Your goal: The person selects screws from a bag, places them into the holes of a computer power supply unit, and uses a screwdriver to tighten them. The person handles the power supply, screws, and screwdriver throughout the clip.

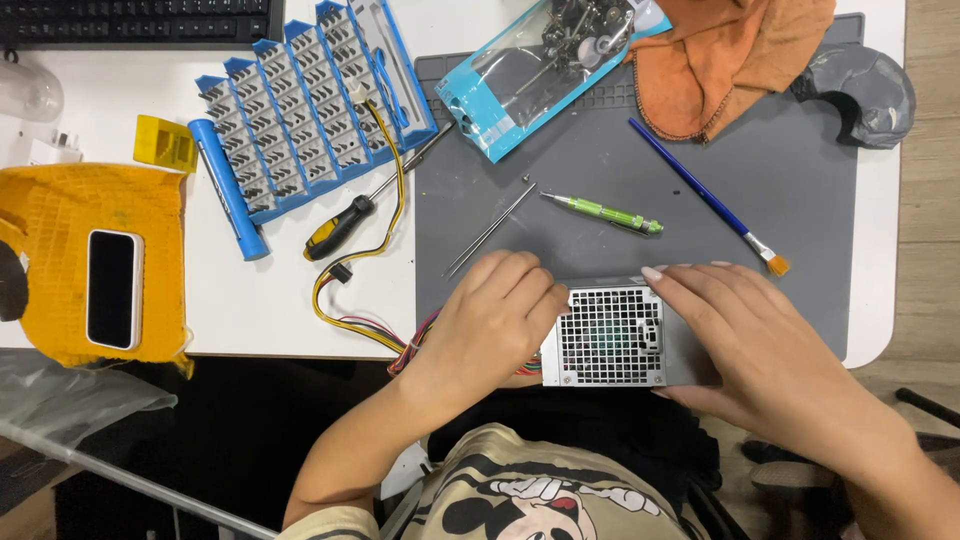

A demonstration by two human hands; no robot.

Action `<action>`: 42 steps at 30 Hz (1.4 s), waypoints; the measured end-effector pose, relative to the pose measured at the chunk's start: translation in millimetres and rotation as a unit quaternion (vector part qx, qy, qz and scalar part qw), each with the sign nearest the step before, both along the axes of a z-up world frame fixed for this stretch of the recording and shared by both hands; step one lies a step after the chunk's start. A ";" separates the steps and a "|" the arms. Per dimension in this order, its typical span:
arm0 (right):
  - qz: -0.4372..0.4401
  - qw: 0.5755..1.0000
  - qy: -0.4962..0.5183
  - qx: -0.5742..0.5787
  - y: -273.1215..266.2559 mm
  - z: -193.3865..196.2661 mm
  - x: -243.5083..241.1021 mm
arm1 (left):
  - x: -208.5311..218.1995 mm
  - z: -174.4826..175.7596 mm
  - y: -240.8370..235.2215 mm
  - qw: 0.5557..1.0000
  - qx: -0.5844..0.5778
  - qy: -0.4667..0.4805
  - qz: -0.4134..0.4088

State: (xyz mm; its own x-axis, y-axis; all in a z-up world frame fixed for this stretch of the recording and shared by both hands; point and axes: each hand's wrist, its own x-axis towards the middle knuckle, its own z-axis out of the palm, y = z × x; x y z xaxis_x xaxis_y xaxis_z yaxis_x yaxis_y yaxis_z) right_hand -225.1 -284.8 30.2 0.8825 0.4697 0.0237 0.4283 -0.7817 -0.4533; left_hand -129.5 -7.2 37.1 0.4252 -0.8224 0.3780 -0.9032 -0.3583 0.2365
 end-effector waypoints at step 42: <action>-0.092 0.973 0.011 -0.210 -10.3 -42.6 87.6 | -14.5 -35.4 24.0 0.976 -0.144 0.134 0.092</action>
State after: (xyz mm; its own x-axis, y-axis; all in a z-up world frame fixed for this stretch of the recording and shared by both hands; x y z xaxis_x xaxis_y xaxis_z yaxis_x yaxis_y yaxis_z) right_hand -137.5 -295.0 -12.4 0.9509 0.2676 -0.1555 0.2571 -0.9627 -0.0847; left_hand -144.0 16.8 1.7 0.6709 -0.5996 0.4363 -0.7216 -0.3923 0.5704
